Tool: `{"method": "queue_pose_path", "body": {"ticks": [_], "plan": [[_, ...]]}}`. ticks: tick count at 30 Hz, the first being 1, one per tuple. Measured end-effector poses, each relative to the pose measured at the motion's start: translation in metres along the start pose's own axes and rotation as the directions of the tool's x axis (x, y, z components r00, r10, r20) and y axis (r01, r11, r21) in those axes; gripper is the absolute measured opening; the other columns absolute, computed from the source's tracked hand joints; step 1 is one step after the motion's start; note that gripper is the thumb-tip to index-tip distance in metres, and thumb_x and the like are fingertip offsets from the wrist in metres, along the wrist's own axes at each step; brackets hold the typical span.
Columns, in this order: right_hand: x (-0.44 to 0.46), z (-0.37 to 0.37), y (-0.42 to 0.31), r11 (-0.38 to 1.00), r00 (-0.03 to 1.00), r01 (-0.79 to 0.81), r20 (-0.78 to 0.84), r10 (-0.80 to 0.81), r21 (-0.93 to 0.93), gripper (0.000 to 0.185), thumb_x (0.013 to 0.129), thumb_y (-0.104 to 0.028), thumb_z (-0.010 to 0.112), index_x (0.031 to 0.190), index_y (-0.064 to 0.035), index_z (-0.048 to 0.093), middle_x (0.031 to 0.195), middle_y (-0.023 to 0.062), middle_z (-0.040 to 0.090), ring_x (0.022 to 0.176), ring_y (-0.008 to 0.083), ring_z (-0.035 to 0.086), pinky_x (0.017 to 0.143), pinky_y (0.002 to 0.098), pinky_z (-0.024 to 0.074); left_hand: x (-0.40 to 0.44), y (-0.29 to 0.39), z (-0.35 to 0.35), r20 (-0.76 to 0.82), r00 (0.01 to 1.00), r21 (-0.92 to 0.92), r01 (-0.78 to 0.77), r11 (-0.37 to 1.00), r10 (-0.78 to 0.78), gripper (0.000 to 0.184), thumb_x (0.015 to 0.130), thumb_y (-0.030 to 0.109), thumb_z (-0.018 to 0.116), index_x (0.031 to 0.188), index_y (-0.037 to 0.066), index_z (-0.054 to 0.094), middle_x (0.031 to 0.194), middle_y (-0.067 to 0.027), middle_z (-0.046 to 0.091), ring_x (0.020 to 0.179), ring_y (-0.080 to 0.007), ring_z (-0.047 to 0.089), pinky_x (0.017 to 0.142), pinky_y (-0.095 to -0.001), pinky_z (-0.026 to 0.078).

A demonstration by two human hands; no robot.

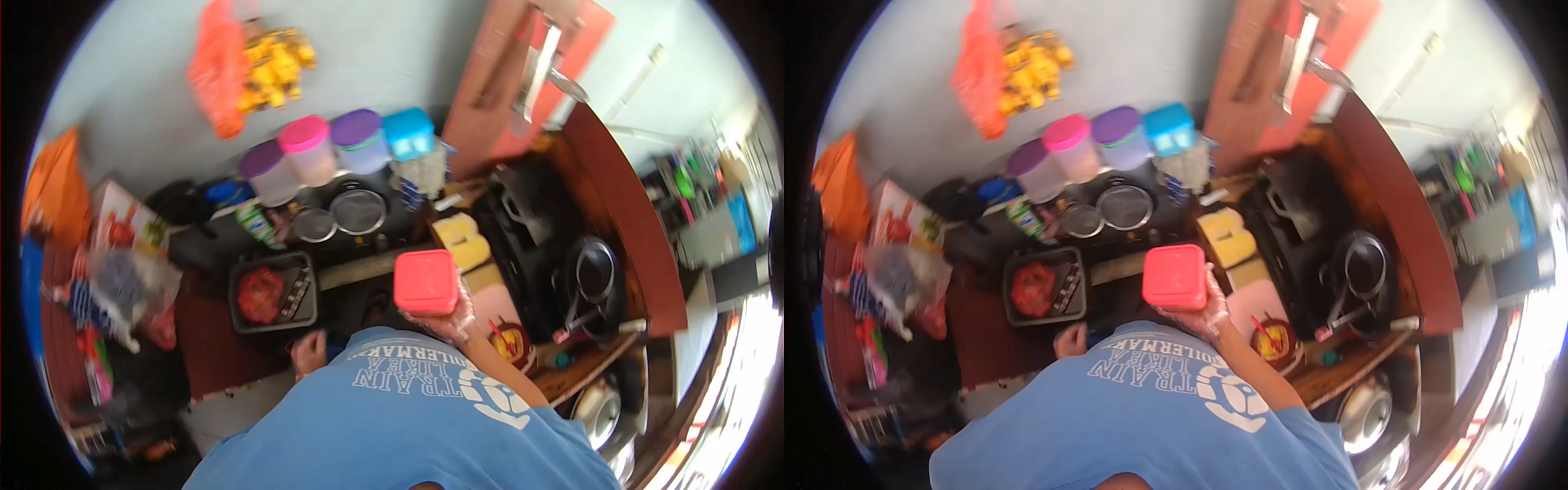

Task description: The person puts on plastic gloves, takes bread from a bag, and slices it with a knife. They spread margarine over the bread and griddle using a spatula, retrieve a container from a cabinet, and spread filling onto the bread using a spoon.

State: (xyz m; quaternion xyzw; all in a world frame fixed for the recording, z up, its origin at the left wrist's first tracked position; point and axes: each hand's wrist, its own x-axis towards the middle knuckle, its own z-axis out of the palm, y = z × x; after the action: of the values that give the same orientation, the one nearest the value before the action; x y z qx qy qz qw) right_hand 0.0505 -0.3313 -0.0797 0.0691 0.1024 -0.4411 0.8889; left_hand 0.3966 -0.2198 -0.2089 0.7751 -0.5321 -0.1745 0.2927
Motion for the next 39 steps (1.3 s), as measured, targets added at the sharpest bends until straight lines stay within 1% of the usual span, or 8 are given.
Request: {"method": "queue_pose_path", "body": {"ticks": [3,5,11,25,27,35,37,39], "plan": [[-0.010,-0.011,-0.006,0.996,0.997,0.042,-0.072,-0.036,0.082,0.074,0.095,-0.067,0.048,0.149,-0.0179,0.043,0.151,0.0153,0.047,0.136,0.0447,0.044,0.107,0.0689,0.0369,0.064,0.169,-0.022,0.170,0.895,-0.462,-0.297,0.835,0.412,0.044,0.085,0.029,0.079,0.117,0.002,0.069,0.104,-0.0176,0.073,0.093,-0.0322,0.071,0.082,-0.0401,0.055],[-0.008,-0.028,-0.010,0.992,0.996,0.084,-0.005,-0.084,0.090,0.068,0.095,-0.063,0.052,0.147,-0.0191,0.046,0.148,0.0145,0.049,0.136,0.0422,0.046,0.108,0.0696,0.0358,0.089,0.267,-0.029,0.160,0.575,-0.491,-0.659,0.570,0.803,0.076,0.077,0.038,0.085,0.138,0.004,0.055,0.133,-0.0222,0.060,0.116,-0.0372,0.062,0.095,-0.0459,0.050],[0.006,-0.062,-0.025,0.894,0.887,0.443,-0.174,-0.428,0.057,0.061,0.097,-0.051,0.060,0.144,-0.0131,0.048,0.137,0.0120,0.059,0.125,0.0292,0.059,0.112,0.0472,0.0450,0.107,0.348,0.050,0.498,0.130,-0.324,-0.890,0.322,0.858,0.102,0.069,0.051,0.083,0.150,0.008,0.038,0.150,-0.0208,0.038,0.132,-0.0438,0.042,0.105,-0.0556,0.039],[-0.009,-0.115,-0.015,0.529,0.527,0.846,-0.241,-0.815,0.062,0.065,0.098,-0.060,0.051,0.147,-0.0166,0.045,0.141,0.0140,0.055,0.128,0.0308,0.055,0.110,0.0522,0.0432,0.117,0.402,0.127,0.368,-0.348,-0.763,-0.643,0.066,0.862,0.072,0.078,0.040,0.078,0.137,0.006,0.056,0.132,-0.0199,0.052,0.120,-0.0416,0.051,0.102,-0.0528,0.042],[-0.016,-0.095,-0.005,0.507,0.534,0.846,-0.285,-0.796,0.166,0.070,0.098,-0.066,0.044,0.150,-0.0191,0.042,0.146,0.0145,0.051,0.131,0.0327,0.051,0.111,0.0577,0.0394,0.119,0.413,0.128,0.433,-0.309,-0.860,-0.424,0.284,0.847,0.071,0.080,0.031,0.078,0.139,0.002,0.053,0.138,-0.0229,0.055,0.129,-0.0406,0.052,0.111,-0.0460,0.041],[-0.001,-0.119,0.012,0.248,0.336,0.928,-0.337,-0.880,0.278,0.073,0.096,-0.068,0.044,0.152,-0.0205,0.040,0.153,0.0116,0.044,0.139,0.0371,0.044,0.111,0.0657,0.0341,0.128,0.415,0.150,0.376,-0.432,-0.927,-0.181,0.329,0.820,0.072,0.085,0.024,0.072,0.147,0.000,0.044,0.145,-0.0172,0.051,0.131,-0.0296,0.053,0.110,-0.0399,0.043],[-0.004,-0.122,0.021,0.227,0.314,0.923,-0.267,-0.911,0.312,0.073,0.096,-0.067,0.046,0.151,-0.0199,0.042,0.155,0.0121,0.043,0.140,0.0382,0.042,0.111,0.0675,0.0332,0.124,0.421,0.160,0.549,-0.237,-0.721,0.351,0.597,0.802,0.073,0.088,0.023,0.068,0.151,0.001,0.038,0.144,-0.0147,0.049,0.125,-0.0254,0.056,0.106,-0.0380,0.047],[-0.004,-0.123,0.028,0.199,0.315,0.877,-0.213,-0.925,0.437,0.072,0.094,-0.066,0.051,0.149,-0.0195,0.046,0.152,0.0116,0.047,0.138,0.0359,0.045,0.111,0.0654,0.0341,0.130,0.428,0.182,0.498,-0.298,-0.715,0.390,0.580,0.814,0.071,0.091,0.027,0.065,0.153,0.007,0.036,0.140,-0.0133,0.050,0.119,-0.0243,0.057,0.099,-0.0405,0.053]]}}
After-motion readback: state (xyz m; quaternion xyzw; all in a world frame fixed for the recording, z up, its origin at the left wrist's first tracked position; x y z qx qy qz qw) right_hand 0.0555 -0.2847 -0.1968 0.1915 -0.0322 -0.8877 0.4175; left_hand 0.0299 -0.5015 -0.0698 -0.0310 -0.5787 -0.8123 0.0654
